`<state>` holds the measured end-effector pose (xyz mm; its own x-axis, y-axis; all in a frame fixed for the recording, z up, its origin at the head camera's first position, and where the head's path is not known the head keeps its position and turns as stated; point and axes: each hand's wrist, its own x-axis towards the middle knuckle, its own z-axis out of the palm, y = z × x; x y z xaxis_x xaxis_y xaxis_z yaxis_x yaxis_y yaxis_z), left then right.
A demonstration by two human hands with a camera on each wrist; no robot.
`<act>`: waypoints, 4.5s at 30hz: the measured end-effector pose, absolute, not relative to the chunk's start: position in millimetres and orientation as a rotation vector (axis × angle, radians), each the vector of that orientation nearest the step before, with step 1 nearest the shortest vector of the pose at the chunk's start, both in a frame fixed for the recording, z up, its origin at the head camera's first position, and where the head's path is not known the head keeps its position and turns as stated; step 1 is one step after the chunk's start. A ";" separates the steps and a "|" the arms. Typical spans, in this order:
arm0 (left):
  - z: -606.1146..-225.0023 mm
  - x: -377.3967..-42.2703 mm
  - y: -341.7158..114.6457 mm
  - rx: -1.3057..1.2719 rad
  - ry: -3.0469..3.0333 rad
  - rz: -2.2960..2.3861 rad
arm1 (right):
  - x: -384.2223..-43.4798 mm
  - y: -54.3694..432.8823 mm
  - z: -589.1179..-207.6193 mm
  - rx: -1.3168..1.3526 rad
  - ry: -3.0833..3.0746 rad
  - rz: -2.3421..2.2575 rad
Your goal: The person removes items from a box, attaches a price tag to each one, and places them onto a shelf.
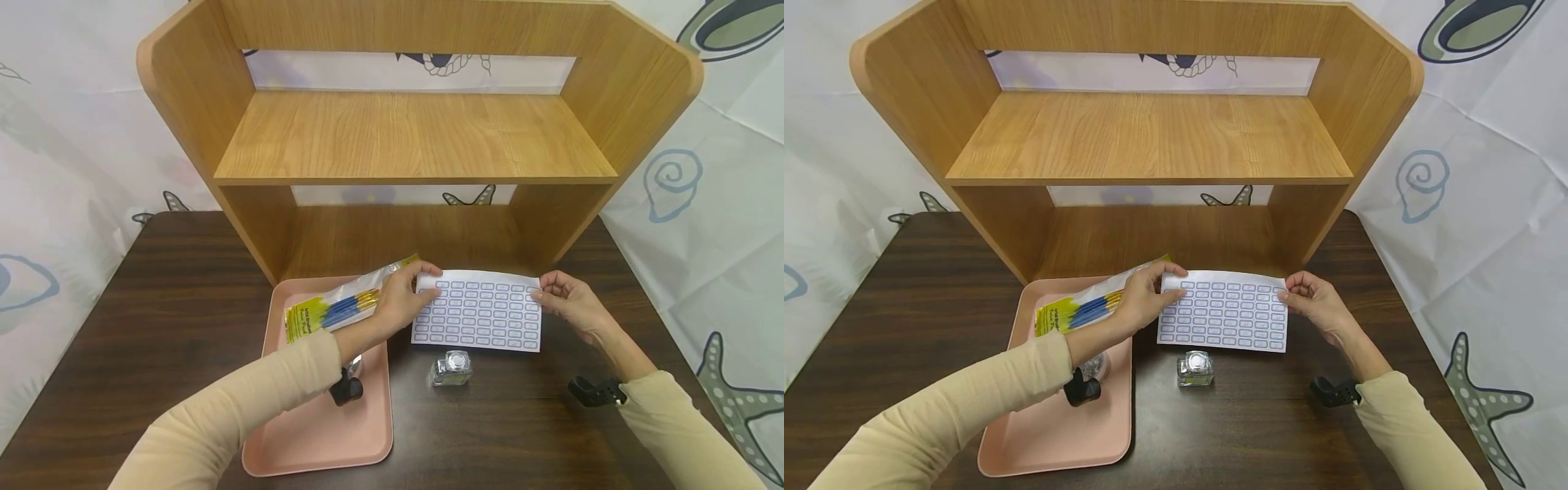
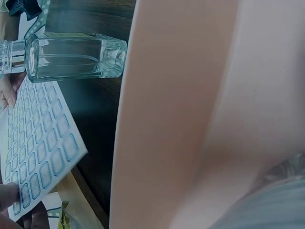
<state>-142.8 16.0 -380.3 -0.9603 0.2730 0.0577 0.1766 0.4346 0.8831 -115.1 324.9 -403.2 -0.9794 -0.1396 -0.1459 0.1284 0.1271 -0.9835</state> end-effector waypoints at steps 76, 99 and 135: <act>-384.9 -136.3 14.5 -0.012 1.959 2.008 | -129.5 329.1 -410.3 0.100 2.467 -1.510; -373.7 -126.3 -9.6 0.013 1.858 2.084 | -116.3 331.8 -415.5 0.166 2.819 -1.066; -357.2 -104.2 7.2 0.316 1.913 1.955 | -79.3 198.9 -353.8 -0.482 2.848 -1.594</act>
